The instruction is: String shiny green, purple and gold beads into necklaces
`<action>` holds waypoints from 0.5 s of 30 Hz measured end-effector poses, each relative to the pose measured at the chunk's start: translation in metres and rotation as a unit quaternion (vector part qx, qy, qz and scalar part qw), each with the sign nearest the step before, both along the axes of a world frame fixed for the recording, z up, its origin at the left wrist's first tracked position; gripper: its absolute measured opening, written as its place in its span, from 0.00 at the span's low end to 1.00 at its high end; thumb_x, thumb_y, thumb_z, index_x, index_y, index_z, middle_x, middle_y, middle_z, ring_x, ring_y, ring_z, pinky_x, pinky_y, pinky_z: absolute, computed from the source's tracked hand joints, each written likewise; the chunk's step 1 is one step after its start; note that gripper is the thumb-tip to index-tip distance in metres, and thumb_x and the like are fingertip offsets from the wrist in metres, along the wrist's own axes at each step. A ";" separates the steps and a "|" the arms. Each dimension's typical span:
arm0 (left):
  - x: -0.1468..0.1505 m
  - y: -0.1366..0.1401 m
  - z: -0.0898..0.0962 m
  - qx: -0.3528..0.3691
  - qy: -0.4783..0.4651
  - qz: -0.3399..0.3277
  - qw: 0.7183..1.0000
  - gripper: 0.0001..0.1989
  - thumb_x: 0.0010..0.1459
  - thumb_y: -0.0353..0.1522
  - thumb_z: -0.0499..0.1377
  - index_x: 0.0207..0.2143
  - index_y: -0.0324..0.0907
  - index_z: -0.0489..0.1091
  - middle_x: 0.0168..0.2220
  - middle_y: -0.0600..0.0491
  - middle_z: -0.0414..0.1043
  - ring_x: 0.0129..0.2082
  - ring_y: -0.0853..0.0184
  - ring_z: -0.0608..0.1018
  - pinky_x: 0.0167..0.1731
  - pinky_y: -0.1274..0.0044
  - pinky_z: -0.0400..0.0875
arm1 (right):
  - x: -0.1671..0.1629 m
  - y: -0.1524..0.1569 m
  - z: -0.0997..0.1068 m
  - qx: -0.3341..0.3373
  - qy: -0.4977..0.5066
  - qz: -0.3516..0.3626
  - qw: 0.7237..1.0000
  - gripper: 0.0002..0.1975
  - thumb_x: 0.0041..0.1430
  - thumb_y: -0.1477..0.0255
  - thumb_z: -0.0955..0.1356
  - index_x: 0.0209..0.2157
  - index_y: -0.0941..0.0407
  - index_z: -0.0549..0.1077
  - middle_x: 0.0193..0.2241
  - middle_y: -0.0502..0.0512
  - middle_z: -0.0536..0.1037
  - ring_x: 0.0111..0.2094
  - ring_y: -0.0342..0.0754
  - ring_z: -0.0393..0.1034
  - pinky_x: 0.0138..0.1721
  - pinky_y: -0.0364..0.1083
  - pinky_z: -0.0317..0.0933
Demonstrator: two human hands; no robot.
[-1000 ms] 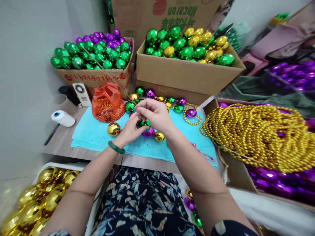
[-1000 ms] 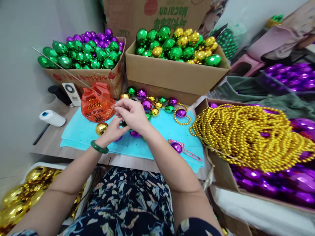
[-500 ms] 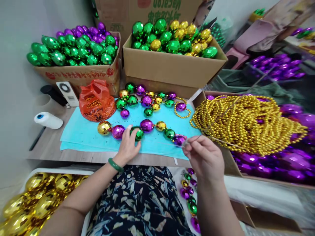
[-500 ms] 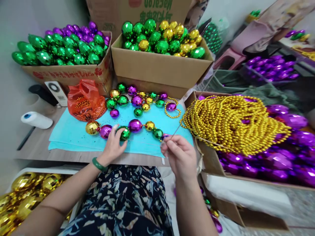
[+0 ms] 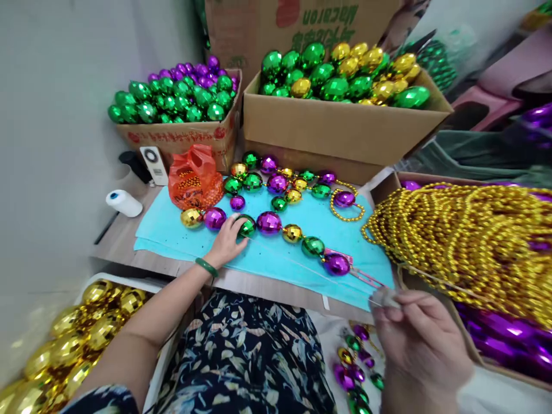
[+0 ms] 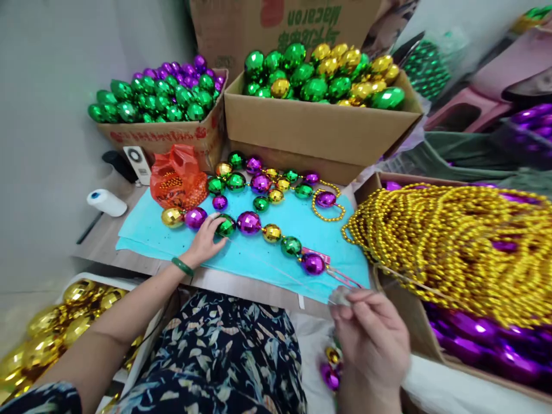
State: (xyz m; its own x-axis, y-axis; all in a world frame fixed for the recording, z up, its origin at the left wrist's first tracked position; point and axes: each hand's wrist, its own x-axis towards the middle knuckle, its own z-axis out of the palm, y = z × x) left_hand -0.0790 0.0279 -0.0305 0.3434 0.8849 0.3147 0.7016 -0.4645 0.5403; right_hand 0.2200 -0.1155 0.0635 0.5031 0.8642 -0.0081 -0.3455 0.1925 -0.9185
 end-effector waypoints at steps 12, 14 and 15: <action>-0.055 0.041 0.073 0.083 0.075 0.092 0.989 0.18 0.58 0.26 0.48 0.49 0.37 0.68 0.47 0.43 0.71 0.50 0.60 0.71 0.54 0.66 0.64 | -0.018 0.025 -0.025 -0.087 -0.009 0.060 0.994 0.11 0.37 0.69 0.77 0.26 0.55 0.79 0.20 0.53 0.73 0.20 0.42 0.64 0.17 0.41 0.57; -0.083 0.079 0.084 0.033 0.140 0.208 0.968 0.18 0.59 0.25 0.45 0.47 0.35 0.70 0.46 0.41 0.72 0.49 0.59 0.72 0.53 0.67 0.64 | -0.032 0.029 -0.031 -0.096 -0.014 0.101 0.990 0.10 0.40 0.68 0.76 0.27 0.56 0.79 0.17 0.52 0.71 0.19 0.42 0.64 0.17 0.40 0.55; -0.095 0.098 0.085 -0.011 0.189 0.237 0.953 0.19 0.59 0.24 0.44 0.47 0.34 0.70 0.47 0.40 0.72 0.50 0.59 0.72 0.54 0.67 0.63 | -0.039 0.031 -0.034 -0.097 -0.017 0.111 0.989 0.10 0.41 0.67 0.76 0.28 0.56 0.78 0.16 0.52 0.70 0.18 0.42 0.63 0.16 0.40 0.54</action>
State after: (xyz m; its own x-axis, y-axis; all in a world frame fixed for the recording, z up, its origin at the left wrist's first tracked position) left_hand -0.1738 0.1257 0.0546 -0.0119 0.9739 0.2267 0.9761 -0.0379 0.2141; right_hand 0.1807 -0.0849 0.0291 0.3033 0.9373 -0.1715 -0.3274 -0.0665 -0.9425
